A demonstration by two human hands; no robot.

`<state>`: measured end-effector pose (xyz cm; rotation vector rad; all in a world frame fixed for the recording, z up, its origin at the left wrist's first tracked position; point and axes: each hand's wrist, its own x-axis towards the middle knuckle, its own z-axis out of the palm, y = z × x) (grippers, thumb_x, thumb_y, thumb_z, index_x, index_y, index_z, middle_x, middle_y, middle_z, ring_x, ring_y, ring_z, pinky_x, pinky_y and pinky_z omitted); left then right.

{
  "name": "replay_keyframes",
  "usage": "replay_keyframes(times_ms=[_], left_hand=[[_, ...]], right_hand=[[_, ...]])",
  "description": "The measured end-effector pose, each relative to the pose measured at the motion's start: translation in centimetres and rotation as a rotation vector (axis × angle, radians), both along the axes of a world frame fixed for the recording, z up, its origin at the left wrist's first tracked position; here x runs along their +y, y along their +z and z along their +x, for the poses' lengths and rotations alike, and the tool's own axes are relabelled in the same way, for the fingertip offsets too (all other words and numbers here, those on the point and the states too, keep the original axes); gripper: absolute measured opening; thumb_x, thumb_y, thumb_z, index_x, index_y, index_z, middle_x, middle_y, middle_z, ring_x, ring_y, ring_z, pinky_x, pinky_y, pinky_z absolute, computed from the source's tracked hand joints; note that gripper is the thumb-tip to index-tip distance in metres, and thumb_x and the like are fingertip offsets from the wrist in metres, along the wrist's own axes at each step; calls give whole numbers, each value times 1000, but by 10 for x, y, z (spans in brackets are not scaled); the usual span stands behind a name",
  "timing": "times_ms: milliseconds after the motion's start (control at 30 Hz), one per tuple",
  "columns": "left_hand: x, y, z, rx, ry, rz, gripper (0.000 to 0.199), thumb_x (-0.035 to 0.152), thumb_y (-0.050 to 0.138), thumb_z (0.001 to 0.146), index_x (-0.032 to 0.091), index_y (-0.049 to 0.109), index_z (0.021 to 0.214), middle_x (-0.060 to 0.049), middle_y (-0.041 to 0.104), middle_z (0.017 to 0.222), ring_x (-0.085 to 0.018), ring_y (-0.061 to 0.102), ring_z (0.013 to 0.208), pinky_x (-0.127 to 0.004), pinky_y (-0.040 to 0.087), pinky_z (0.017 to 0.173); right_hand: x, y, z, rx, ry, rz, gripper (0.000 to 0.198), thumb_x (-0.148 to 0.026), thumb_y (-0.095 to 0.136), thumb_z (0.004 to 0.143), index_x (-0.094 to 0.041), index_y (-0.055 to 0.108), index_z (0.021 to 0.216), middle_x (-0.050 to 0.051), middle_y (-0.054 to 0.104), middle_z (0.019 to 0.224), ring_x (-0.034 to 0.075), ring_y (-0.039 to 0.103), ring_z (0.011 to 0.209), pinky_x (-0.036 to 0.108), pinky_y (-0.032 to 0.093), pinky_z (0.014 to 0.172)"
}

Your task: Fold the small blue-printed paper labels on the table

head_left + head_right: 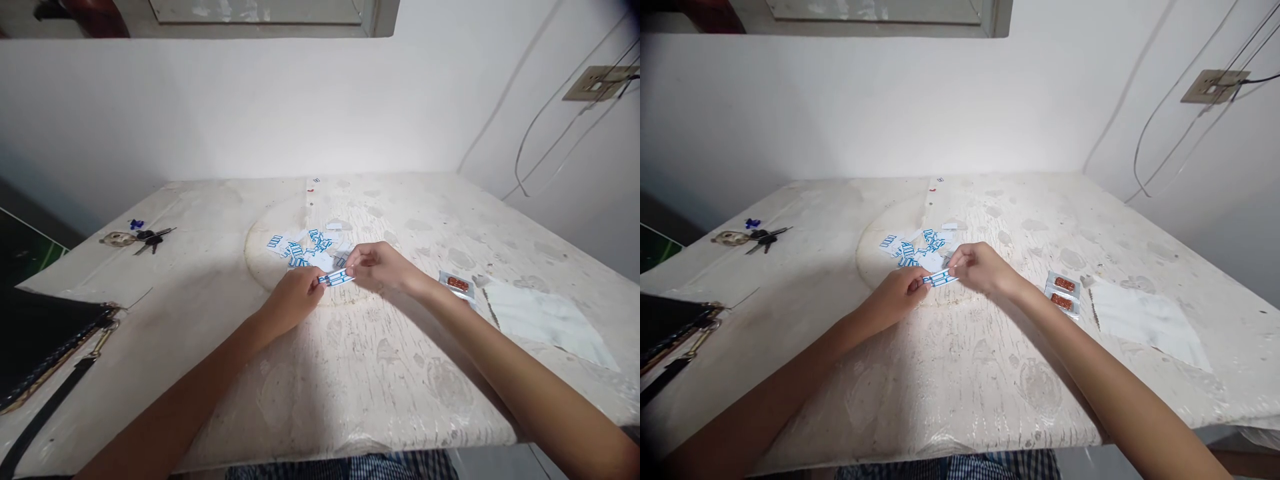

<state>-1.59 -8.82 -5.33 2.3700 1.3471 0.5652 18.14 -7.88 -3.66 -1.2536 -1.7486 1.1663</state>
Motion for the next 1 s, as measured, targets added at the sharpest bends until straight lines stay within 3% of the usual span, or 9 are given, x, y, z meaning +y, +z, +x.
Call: replay_keyframes(times_ms=[200,400,533,667,767,1000], left_hand=[[-2,1,0,28,-19,29,19,17,36,79,18,55,75,0,49,63,-13,43,60,-26,29,54],[-4,2,0,59,-16,49,21,15,35,80,17,56,76,-1,51,65,-15,45,63,-27,30,56],[-3,2,1,80,-25,78,20,16,34,82,17,52,73,-2,52,67,-15,47,66,-27,31,59],[-3,1,0,101,-24,87,19,16,35,82,18,50,71,-2,53,68,-16,48,67,-27,32,60],[-3,1,0,97,-13,78,18,17,35,82,18,49,72,-1,51,65,-15,48,65,-27,32,58],[-3,-4,-1,-46,20,8,14,19,40,80,19,44,93,1,52,70,-14,49,63,-27,36,58]], right_hand=[[0,-11,-5,-55,-2,-17,10,-23,62,67,-15,57,67,1,56,60,10,47,51,24,35,47],[-5,-10,-8,56,-9,-117,14,-24,63,67,-17,51,65,-4,48,48,6,38,39,21,26,37],[-5,6,0,24,7,-106,13,-25,64,65,-16,55,64,0,54,53,9,47,46,23,32,41],[0,16,8,-9,-70,-37,16,-28,66,64,-15,56,65,0,56,53,12,52,53,25,40,50],[4,8,7,17,-89,19,12,-25,63,66,-15,57,67,1,58,59,12,54,56,26,42,56],[1,-16,-8,57,-29,50,10,-24,55,72,-15,60,74,2,57,64,11,50,56,26,39,53]])
